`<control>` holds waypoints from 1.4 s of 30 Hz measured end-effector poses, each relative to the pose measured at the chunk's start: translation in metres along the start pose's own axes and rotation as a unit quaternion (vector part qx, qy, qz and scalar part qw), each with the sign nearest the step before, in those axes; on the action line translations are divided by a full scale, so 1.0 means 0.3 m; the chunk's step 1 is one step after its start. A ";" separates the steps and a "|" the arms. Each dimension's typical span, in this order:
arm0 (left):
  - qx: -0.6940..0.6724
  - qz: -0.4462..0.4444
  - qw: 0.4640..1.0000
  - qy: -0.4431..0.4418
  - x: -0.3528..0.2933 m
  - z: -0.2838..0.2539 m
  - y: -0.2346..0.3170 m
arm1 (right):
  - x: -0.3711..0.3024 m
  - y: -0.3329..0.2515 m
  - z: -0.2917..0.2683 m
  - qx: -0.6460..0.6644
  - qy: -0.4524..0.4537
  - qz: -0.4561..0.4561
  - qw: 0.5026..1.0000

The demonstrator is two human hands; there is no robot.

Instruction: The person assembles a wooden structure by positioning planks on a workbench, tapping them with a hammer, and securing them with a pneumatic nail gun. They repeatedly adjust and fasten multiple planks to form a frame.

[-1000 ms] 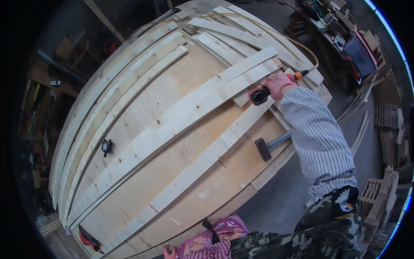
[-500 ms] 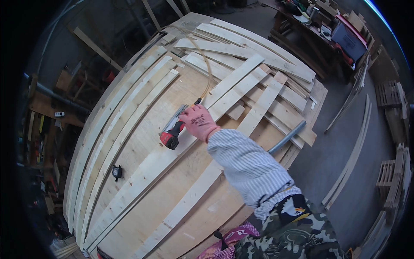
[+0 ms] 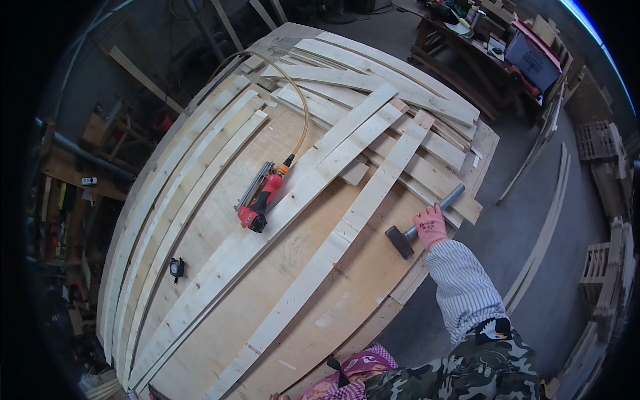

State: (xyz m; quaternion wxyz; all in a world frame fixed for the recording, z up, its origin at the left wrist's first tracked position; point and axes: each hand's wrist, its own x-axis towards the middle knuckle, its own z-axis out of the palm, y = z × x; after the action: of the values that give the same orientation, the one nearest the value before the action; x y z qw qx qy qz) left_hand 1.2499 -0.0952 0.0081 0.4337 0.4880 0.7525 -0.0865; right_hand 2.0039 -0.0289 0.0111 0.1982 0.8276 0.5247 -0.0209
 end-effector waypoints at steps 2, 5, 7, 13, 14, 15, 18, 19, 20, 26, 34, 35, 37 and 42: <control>-0.018 -0.026 0.999 -0.008 -0.027 -0.010 -0.023 | 0.037 -0.008 -0.023 -0.041 -0.078 -0.032 0.996; -0.075 -0.099 0.991 -0.038 -0.061 -0.023 -0.058 | 0.011 -0.008 -0.069 -0.002 -0.182 -0.063 0.981; -0.070 -0.028 0.997 0.001 -0.072 -0.017 -0.065 | -0.069 -0.027 -0.089 0.105 -0.177 -0.058 0.977; -0.066 0.082 0.984 0.140 -0.157 0.026 -0.015 | -0.411 -0.337 -0.120 0.444 -0.159 0.105 0.875; -0.078 0.078 0.980 0.164 -0.161 0.011 -0.001 | -0.470 -0.395 -0.135 0.490 -0.187 0.111 0.844; -0.112 0.086 0.972 0.186 -0.137 -0.003 0.021 | -0.525 -0.444 -0.153 0.528 -0.222 0.139 0.808; -0.053 0.065 0.968 0.237 -0.025 -0.090 0.091 | -0.646 -0.579 -0.252 0.614 -0.285 0.081 0.731; -0.052 0.059 0.966 0.246 0.021 -0.119 0.108 | -0.682 -0.629 -0.292 0.646 -0.306 0.068 0.696; -0.048 0.067 0.962 0.261 0.069 -0.150 0.121 | -0.704 -0.688 -0.329 0.646 -0.312 0.050 0.695; 0.106 0.003 0.974 0.202 0.290 -0.341 0.142 | -0.751 -0.999 -0.493 0.667 -0.400 0.019 0.629; 0.127 0.016 0.987 0.093 0.408 -0.341 0.199 | -0.762 -1.384 -0.646 0.636 -0.348 -0.029 0.688; 0.126 0.020 0.988 0.089 0.410 -0.339 0.194 | -0.768 -1.410 -0.665 0.643 -0.336 -0.042 0.687; 0.126 0.019 0.988 0.084 0.418 -0.335 0.189 | -0.777 -1.447 -0.679 0.674 -0.287 -0.105 0.672; 0.113 0.027 0.990 0.086 0.432 -0.336 0.183 | -0.772 -1.622 -0.571 0.618 -0.248 -0.117 0.737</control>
State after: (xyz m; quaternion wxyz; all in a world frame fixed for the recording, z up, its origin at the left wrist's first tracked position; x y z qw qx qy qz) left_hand 1.2178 0.0739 -0.0099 0.3116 0.5595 0.7591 -0.1166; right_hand 1.4437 0.0122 0.0761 -0.2380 0.6654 0.4214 -0.5683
